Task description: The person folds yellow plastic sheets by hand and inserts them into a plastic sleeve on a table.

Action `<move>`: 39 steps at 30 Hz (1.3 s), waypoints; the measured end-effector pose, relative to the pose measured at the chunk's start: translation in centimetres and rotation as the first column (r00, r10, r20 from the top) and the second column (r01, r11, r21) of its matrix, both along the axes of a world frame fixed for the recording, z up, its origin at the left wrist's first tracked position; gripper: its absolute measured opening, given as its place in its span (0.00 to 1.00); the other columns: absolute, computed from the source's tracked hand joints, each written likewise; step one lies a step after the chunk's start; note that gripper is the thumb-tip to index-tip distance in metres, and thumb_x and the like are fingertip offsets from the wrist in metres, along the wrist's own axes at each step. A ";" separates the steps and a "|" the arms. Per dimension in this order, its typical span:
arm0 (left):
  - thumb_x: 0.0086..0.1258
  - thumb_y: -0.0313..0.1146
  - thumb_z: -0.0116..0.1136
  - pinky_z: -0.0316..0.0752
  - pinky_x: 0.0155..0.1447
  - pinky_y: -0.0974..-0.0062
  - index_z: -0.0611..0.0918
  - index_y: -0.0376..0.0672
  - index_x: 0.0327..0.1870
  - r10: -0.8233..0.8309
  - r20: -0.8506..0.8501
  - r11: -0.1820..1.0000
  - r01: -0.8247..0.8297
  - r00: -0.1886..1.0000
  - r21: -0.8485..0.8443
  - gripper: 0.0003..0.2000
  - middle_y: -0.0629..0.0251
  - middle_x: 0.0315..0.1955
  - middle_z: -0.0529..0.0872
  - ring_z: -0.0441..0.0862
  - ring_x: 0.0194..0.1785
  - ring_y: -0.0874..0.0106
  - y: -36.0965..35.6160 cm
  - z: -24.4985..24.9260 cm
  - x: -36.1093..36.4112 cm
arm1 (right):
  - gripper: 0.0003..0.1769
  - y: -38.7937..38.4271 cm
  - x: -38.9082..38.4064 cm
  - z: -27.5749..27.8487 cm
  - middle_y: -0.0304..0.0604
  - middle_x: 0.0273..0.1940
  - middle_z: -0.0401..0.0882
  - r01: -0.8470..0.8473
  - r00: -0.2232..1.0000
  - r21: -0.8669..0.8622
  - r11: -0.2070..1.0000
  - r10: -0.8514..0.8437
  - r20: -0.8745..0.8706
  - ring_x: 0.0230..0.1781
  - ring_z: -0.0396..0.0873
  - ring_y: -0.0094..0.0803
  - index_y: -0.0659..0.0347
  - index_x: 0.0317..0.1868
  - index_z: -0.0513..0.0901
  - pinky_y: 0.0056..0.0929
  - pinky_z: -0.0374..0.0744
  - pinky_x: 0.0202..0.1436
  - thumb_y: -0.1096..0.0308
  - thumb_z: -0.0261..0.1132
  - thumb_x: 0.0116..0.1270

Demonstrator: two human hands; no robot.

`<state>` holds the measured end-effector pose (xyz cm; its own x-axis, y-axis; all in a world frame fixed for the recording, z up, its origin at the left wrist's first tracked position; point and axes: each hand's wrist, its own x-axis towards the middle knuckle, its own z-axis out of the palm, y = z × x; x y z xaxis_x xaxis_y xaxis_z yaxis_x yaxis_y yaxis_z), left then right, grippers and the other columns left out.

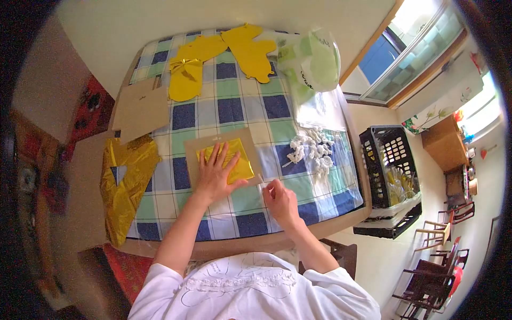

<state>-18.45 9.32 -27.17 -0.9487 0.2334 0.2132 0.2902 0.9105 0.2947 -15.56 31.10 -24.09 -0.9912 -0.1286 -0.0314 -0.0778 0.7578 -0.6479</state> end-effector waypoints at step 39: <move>0.68 0.61 0.50 0.33 0.73 0.36 0.68 0.57 0.70 0.036 0.005 0.999 -0.036 0.999 -0.003 0.32 0.55 0.74 0.55 0.45 0.78 0.55 -0.1 -0.3 0.1 | 0.10 -1.6 -1.7 0.0 0.45 0.37 0.77 -0.049 0.986 -0.122 0.991 0.029 -0.164 0.33 0.79 0.40 0.58 0.42 0.77 0.34 0.79 0.38 0.74 0.65 0.60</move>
<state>-18.39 9.21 -27.43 -0.9576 0.2001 0.2072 0.2559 0.9211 0.2933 -17.31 29.53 -24.10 -0.9760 -0.1598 0.1480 -0.2173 0.6655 -0.7141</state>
